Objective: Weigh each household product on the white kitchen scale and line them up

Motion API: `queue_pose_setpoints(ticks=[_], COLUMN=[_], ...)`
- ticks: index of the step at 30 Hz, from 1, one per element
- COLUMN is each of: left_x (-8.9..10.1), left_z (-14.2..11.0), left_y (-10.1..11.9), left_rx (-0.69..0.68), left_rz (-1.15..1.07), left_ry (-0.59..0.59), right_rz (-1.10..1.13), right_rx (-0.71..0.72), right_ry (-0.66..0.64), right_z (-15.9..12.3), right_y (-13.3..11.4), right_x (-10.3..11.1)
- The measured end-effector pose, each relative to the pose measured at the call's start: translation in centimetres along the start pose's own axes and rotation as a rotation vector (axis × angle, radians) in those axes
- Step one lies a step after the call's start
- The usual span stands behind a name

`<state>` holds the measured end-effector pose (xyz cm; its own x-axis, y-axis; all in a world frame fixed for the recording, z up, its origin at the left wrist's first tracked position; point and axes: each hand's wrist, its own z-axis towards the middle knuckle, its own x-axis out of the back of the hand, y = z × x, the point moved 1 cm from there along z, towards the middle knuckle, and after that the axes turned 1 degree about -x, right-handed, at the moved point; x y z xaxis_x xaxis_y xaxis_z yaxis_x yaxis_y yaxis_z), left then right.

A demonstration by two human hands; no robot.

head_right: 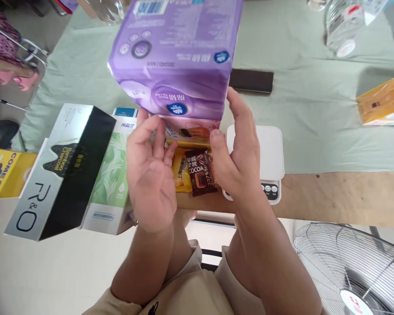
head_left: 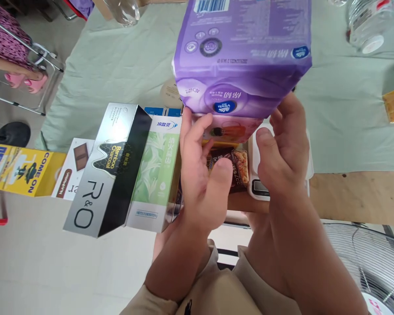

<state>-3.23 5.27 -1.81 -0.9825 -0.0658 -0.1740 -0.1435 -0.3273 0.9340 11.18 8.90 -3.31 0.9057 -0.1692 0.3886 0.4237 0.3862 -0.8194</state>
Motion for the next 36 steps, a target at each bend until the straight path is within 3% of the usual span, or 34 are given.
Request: queue_pose_setpoints(ticks=[7, 13, 16, 19, 22, 24, 30, 32, 36], left_x=[-1.1, -3.2, -4.8, -7.1, -10.1, -12.6, -22.4, -25.9, -32.8], left_z=[-0.4, -1.5, -2.2, -2.9, -3.4, -3.3, -0.9, 0.4, 4.6], left_y=[-0.1, -0.8, -1.3, -1.8, -2.4, -2.7, -4.7, -6.5, -11.8], left_rx=[-0.09, -0.126, -0.096, -0.037, 0.064, 0.115, 0.071, 0.083, 0.135], left_rz=[-0.013, -0.034, 0.017, 0.006, 0.035, 0.117, 0.382, 0.42, 0.528], left_ry=[0.054, -0.236, -0.357, -0.434, -0.513, -0.577, -0.727, -0.768, -0.73], right_rz=[0.111, 0.226, 0.327, 0.506, 0.745, 0.859, 0.916, 0.844, 0.783], right_rx=[0.021, -0.092, -0.149, -0.349, -0.567, -0.616, -0.516, -0.465, -0.446], right_ry=[0.146, 0.319, 0.421, 0.524, 0.634, 0.665, 0.675, 0.7, 0.799], right_z=[-0.2, -1.2, -2.2, -2.8, -3.0, -3.2, -5.7, -6.5, -6.6], right_y=[0.0, 0.9, 3.1, 6.1, 9.3, 11.3, 16.8, 18.6, 21.4], right_x=[1.7, 5.8, 8.0, 10.1, 12.8, 14.9, 20.3, 21.4, 22.7])
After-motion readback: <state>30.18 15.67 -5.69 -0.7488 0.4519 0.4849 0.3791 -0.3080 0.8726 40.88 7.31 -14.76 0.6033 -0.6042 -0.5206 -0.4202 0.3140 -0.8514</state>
